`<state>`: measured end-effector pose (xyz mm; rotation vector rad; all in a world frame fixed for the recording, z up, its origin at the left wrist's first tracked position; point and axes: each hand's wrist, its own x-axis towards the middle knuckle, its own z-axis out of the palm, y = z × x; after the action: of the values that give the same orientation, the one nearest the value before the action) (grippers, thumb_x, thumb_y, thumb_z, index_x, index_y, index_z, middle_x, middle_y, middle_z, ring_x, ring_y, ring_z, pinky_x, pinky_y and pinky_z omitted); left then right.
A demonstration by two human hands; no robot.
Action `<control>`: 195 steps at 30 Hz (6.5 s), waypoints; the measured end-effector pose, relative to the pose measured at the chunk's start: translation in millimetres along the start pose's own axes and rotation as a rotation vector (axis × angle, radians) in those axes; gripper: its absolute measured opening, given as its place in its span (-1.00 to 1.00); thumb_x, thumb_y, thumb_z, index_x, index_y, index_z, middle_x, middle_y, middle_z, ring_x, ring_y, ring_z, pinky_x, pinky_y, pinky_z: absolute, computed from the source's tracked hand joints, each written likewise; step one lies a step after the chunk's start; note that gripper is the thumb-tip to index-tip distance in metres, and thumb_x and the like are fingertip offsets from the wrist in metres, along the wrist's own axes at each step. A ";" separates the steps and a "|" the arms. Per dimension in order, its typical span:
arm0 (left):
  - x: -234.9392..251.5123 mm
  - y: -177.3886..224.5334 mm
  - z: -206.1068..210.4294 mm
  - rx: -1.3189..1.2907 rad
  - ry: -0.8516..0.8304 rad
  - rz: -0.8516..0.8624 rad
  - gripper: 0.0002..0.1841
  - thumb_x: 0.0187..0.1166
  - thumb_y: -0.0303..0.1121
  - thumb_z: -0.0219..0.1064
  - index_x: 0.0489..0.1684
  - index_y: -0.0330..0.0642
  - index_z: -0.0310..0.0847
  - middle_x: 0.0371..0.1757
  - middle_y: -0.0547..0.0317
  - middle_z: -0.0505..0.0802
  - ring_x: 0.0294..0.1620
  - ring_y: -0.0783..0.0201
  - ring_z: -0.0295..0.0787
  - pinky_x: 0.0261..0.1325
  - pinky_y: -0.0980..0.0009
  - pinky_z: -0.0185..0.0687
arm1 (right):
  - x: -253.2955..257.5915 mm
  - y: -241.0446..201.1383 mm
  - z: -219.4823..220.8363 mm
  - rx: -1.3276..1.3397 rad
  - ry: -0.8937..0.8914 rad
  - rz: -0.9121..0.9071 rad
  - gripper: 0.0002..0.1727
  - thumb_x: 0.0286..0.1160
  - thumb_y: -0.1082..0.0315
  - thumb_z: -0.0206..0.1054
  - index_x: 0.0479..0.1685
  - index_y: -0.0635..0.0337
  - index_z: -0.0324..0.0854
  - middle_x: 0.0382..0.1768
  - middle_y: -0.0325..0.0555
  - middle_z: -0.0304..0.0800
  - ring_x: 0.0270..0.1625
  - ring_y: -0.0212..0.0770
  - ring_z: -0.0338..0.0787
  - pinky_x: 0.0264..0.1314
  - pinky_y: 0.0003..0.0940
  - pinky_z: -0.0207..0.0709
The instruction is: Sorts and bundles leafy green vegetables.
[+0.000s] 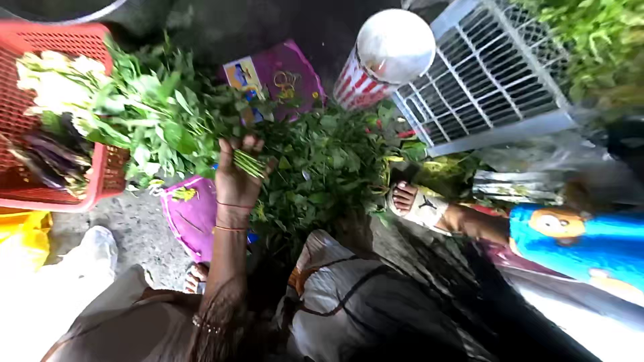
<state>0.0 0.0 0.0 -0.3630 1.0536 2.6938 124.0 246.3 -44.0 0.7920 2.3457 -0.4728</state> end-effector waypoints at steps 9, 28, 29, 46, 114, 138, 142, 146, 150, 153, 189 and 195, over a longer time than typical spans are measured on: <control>12.1 -40.7 27.9 0.218 -0.010 -0.065 -0.44 0.85 0.21 -0.34 0.53 0.22 0.38 0.56 0.40 0.58 0.39 0.38 0.61 0.27 0.28 0.66 | 7.8 -110.6 -87.1 0.333 0.235 -1.019 -0.44 0.87 0.09 -0.08 0.61 0.25 0.42 0.36 0.15 0.69 0.31 0.06 0.74 0.31 0.09 0.64; -6.3 -11.1 32.2 1.217 -0.304 -0.515 -0.37 0.90 -0.01 -0.06 0.74 -0.35 0.17 0.29 -0.28 0.76 0.24 -0.02 0.79 0.33 0.04 0.67 | 31.8 -129.7 -77.6 -0.011 -0.060 -0.883 -0.60 0.80 0.34 0.14 0.49 0.35 0.45 -0.02 0.35 0.79 0.04 0.34 0.82 0.13 0.34 0.60; -9.0 -4.0 40.1 1.452 -0.433 -0.541 -0.39 0.89 0.02 -0.06 0.59 -0.35 0.43 0.20 -0.24 0.82 0.21 -0.07 0.80 0.36 -0.08 0.61 | 40.3 -125.3 -76.0 -0.037 -0.013 -0.885 -0.58 0.82 0.30 0.13 0.49 0.37 0.44 -0.02 0.37 0.79 0.04 0.38 0.82 0.13 0.37 0.59; -3.8 -67.5 46.5 0.684 0.029 -0.139 -0.65 0.84 -0.37 0.04 0.30 -0.52 0.54 0.06 -0.12 0.79 0.10 0.33 0.72 0.30 0.36 0.60 | 14.3 -99.2 -5.0 0.570 0.266 -0.906 -0.49 0.69 0.47 0.08 0.52 0.70 0.33 0.20 0.37 0.77 0.25 -0.04 0.84 0.39 -0.21 0.65; -13.6 11.2 63.2 0.278 -0.312 0.039 -0.71 0.60 -0.52 -0.11 -0.40 -0.19 0.56 -0.76 0.51 0.49 -0.78 0.65 0.31 -0.68 0.72 0.26 | -81.1 -153.0 -188.3 0.763 0.450 -1.117 -0.38 0.63 0.25 0.34 0.70 0.05 0.37 0.53 -0.19 0.55 0.18 -0.38 0.77 0.09 -0.45 0.75; -12.3 3.6 75.6 0.952 0.027 0.111 -0.65 0.88 -0.22 0.05 0.26 -0.30 0.61 -0.21 -0.04 0.78 -0.25 0.18 0.72 -0.03 0.22 0.70 | -38.5 -135.3 -142.2 0.856 0.546 -1.047 -0.55 0.61 0.26 0.32 0.46 0.09 0.50 0.17 -0.23 0.66 0.01 -0.37 0.78 -0.09 -0.42 0.78; -0.3 -8.5 73.9 0.084 -0.199 -0.079 -0.63 0.92 -0.13 -0.26 -0.02 -0.07 0.45 -0.32 0.25 0.73 -0.25 0.29 0.78 -0.05 0.26 0.80 | -21.6 -120.0 -102.0 1.280 0.447 -0.761 -0.59 0.82 -0.03 -0.01 0.42 -0.08 0.46 0.18 -0.41 0.72 0.18 -0.35 0.74 0.15 -0.30 0.69; -1.7 -47.0 72.3 0.070 -0.125 -0.067 -0.51 0.90 0.04 -0.26 0.18 0.04 0.60 0.07 0.34 0.84 0.07 0.45 0.76 0.13 0.40 0.70 | -11.2 -130.0 -63.7 1.290 0.417 -0.797 -0.57 0.89 0.18 -0.22 0.50 0.16 0.31 0.25 -0.29 0.67 0.26 -0.41 0.72 0.31 -0.34 0.67; -7.7 -74.7 62.3 0.124 -0.011 -0.182 -0.47 0.88 0.14 -0.26 0.37 0.09 0.55 0.05 0.36 0.84 0.00 0.46 0.77 0.05 0.39 0.73 | 7.2 -144.0 -51.5 1.092 0.354 -0.699 -0.35 0.90 -0.03 -0.41 0.61 0.16 0.34 0.48 -0.09 0.60 0.39 -0.27 0.64 0.38 -0.24 0.56; -1.3 -77.9 40.4 0.158 0.046 -0.204 -0.49 0.89 0.14 -0.30 0.49 0.23 0.47 0.51 0.46 0.67 0.43 0.42 0.61 0.37 0.26 0.61 | 15.6 -130.4 -40.9 0.922 0.209 -0.681 -0.46 0.93 0.01 -0.22 0.61 0.03 0.43 0.30 0.00 0.71 0.26 -0.02 0.71 0.22 0.00 0.62; -6.4 -67.8 37.8 1.949 -0.252 -0.207 -0.69 0.77 -0.22 0.20 0.17 -0.16 0.79 -0.10 -0.07 0.92 -0.08 -0.09 0.90 -0.09 -0.16 0.74 | 70.3 -77.3 -28.2 0.461 -0.128 -0.692 -0.64 0.87 0.28 0.07 0.38 0.31 0.55 -0.08 0.31 0.77 -0.16 0.20 0.79 -0.09 0.15 0.65; 45.5 -79.6 2.5 2.134 -0.842 0.609 -0.29 0.65 -0.50 0.25 0.82 -0.44 0.05 0.28 -0.36 0.77 0.33 -0.29 0.74 0.63 -0.64 -0.23 | 61.7 -75.6 -39.8 0.452 -0.042 -0.718 -0.70 0.78 0.39 0.15 0.34 0.35 0.45 -0.13 0.24 0.77 -0.14 0.12 0.83 -0.07 0.08 0.71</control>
<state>-19.7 64.2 -62.6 1.3288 2.7250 0.3434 19.3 234.9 -44.1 0.0779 2.4626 -1.3351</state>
